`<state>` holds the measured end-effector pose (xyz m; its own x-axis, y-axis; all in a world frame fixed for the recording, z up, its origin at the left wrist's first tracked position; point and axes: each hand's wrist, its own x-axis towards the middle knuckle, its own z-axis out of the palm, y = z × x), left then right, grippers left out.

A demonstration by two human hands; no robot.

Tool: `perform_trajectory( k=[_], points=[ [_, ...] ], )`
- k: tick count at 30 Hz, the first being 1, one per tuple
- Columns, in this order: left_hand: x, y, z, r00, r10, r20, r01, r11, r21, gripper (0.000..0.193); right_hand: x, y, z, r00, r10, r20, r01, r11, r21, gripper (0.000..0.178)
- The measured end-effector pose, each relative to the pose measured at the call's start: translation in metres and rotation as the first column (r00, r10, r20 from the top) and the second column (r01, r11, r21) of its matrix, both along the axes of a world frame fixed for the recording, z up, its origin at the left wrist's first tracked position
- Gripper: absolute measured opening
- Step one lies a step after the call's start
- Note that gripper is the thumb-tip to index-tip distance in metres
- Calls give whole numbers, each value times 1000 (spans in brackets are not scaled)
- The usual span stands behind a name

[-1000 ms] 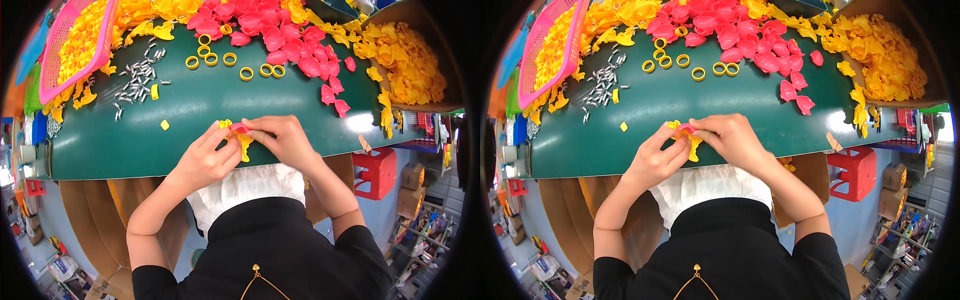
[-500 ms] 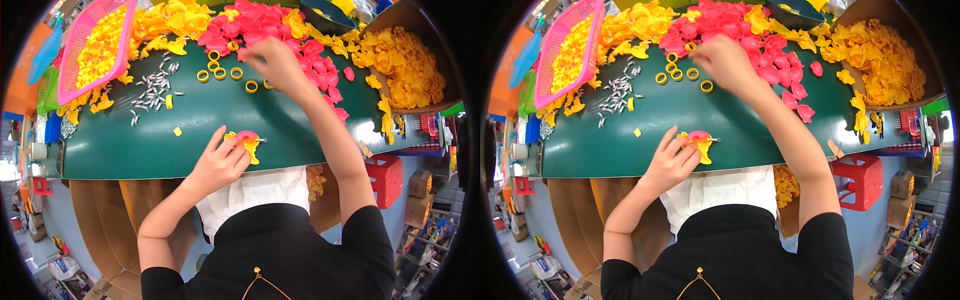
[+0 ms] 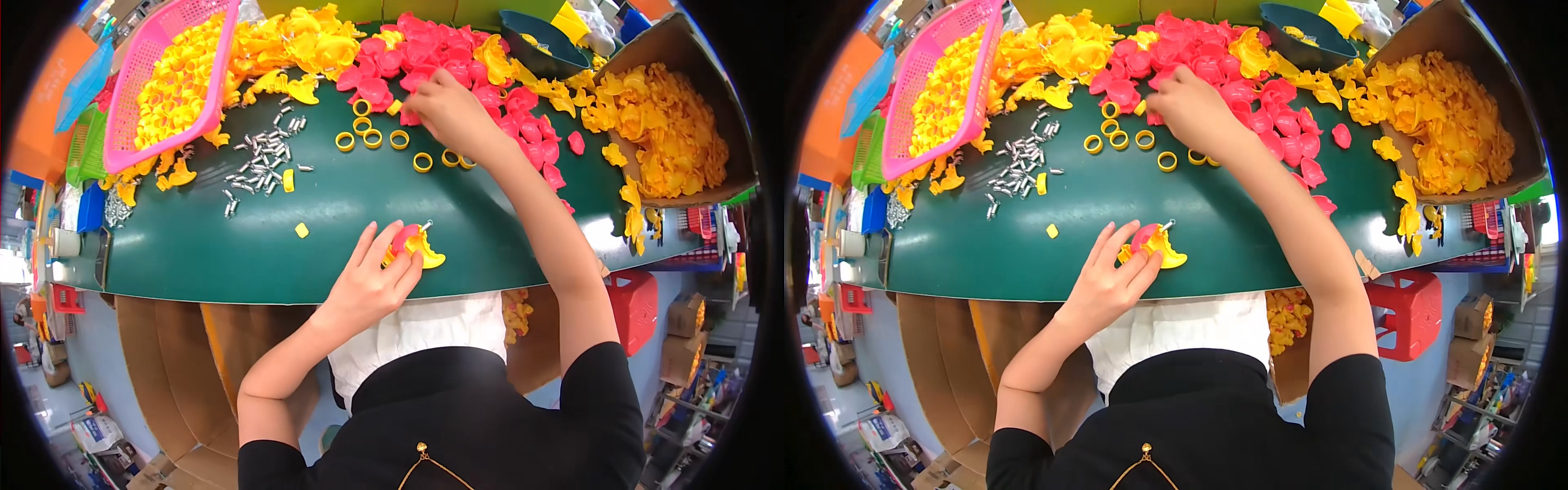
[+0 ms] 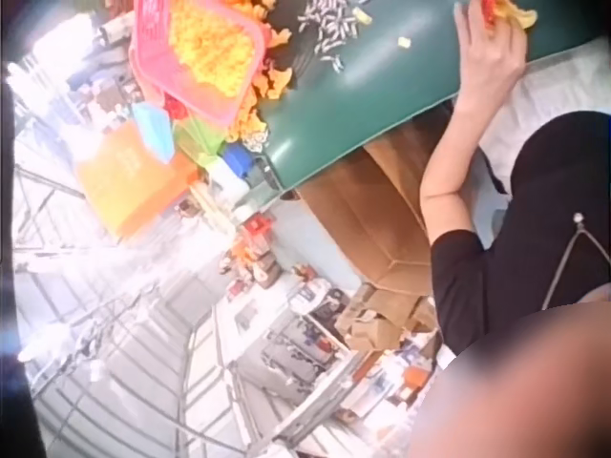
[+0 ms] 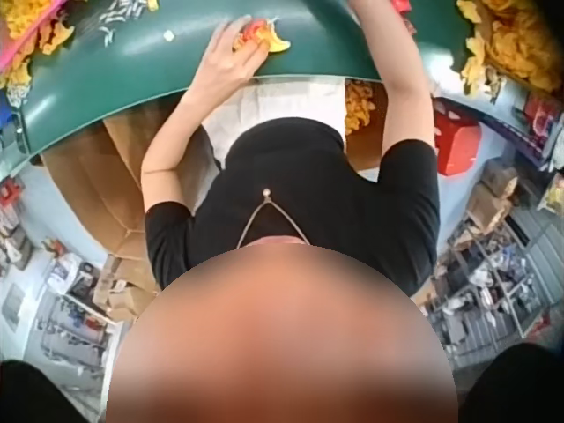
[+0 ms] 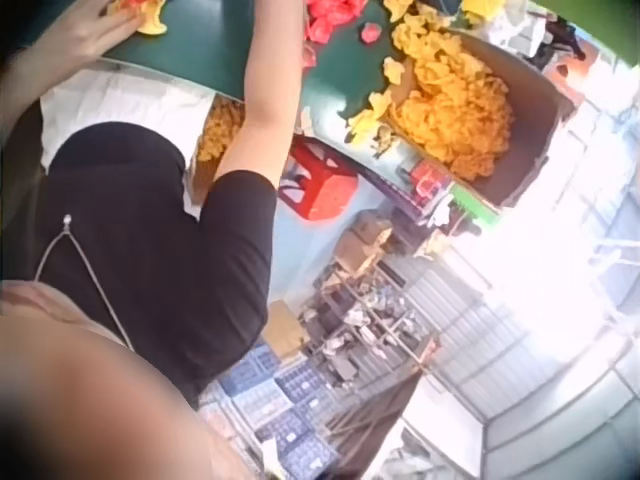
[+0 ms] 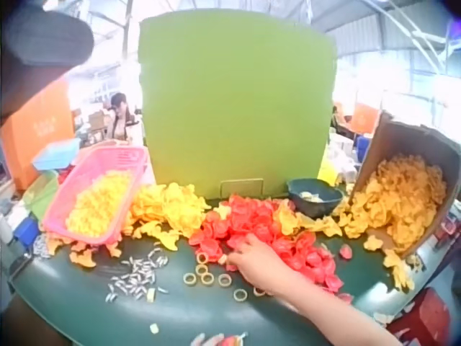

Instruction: Assembling small plastic toy components at a factory workbench.

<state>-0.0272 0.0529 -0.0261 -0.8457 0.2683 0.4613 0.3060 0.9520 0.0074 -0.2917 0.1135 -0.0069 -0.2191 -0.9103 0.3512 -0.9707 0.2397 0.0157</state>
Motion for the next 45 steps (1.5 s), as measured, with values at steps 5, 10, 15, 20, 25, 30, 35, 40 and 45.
perform_trajectory(
  k=[5, 10, 15, 20, 25, 30, 35, 40, 45],
  points=[
    [-5, -2, -9, 1000, -10, -23, 11, 999, 39, 33, 36, 62, -25, 969, 122, 215, -103, 990, -95, 25],
    [-6, -3, -20, 997, 3, -75, 3, 997, 76, 36, 41, 80, -27, 838, 36, 544, 94, 973, -210, 23],
    [-7, 2, -20, 996, 8, -86, 0, 995, 97, 34, 37, 78, -23, 885, 57, 463, 60, 971, -234, 23],
    [-7, 2, -20, 996, 24, -88, -15, 994, 107, 31, 41, 74, -21, 954, 90, 286, -31, 978, -206, 20],
    [-4, 5, -23, 995, 62, -82, -54, 994, 98, 31, 103, 105, -9, 845, 39, 533, 134, 950, -282, 17],
    [-7, 13, -11, 995, 96, -1, -96, 994, 61, 29, 145, 105, -33, 805, -14, 593, 281, 889, -361, 18],
    [-9, 17, -8, 996, 84, 39, -85, 996, 30, 28, 153, 99, -40, 891, -111, 440, 289, 886, -362, 18],
    [-10, 15, -10, 998, 64, -6, -63, 998, 30, 30, 147, 106, -29, 906, -110, 409, 233, 936, -264, 18],
    [-11, 9, -19, 985, -18, -169, 31, 997, 73, 29, 148, 110, -21, 909, -72, 412, 163, 968, -192, 22]
  ],
)
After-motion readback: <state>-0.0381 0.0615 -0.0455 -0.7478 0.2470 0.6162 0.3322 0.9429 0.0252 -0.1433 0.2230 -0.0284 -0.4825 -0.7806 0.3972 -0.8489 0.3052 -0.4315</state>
